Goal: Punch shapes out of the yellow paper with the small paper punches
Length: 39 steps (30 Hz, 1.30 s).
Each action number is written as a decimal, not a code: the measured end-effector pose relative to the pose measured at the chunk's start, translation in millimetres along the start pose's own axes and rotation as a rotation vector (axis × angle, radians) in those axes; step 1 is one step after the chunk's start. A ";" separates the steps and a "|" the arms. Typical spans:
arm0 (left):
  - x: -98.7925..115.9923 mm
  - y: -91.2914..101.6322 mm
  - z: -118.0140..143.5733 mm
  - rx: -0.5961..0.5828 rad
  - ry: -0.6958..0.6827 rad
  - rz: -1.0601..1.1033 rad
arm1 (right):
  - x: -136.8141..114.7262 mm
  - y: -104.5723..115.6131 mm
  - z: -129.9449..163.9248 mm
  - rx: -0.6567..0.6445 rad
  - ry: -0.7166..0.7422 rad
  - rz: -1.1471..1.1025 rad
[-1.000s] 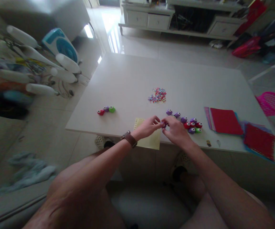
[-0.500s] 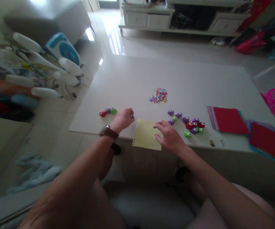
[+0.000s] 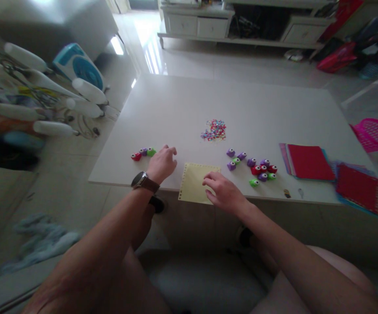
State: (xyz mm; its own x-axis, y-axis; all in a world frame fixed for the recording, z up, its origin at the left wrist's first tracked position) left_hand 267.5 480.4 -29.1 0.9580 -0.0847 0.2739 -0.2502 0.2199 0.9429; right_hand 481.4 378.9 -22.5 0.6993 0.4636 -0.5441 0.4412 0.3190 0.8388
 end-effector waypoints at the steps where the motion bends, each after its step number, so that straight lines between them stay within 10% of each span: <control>1: -0.8 -2.3 -1.0 -0.012 0.011 0.004 | -0.3 -0.5 -0.1 -0.014 0.001 0.005; 10: -17.1 -0.8 -2.8 0.005 0.161 -0.126 | -1.8 -4.4 0.0 -0.125 -0.013 0.103; 15: 5.3 -13.6 -7.0 0.007 -0.051 -0.011 | 2.2 3.2 -1.1 -0.130 -0.071 0.200; 20: 46.3 -39.5 -2.6 -0.084 -0.417 0.188 | 57.3 58.5 8.8 0.094 -0.482 0.389; 25: 65.0 -55.6 8.5 -0.132 -0.527 0.169 | 122.2 88.4 36.5 0.042 -0.746 0.479; 39: 47.9 -52.6 4.8 -0.169 -0.379 0.129 | 119.9 72.0 30.5 -0.146 -0.650 0.235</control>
State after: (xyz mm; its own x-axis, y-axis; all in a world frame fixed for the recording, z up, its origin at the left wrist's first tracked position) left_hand 325.9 460.1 -64.7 0.7931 -0.3903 0.4676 -0.3082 0.4050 0.8608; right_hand 614.1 432.2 -26.7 0.9811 -0.0397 -0.1892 0.1891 0.3999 0.8969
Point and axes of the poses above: each hand's wrist, its own z-axis away from the middle knuckle, its own y-axis out of the back of the hand, x = y × z, the point moved 4 cm from there along -z, towards the middle knuckle, and after that the axes turned 1 degree about -x, right-handed, at the moved point
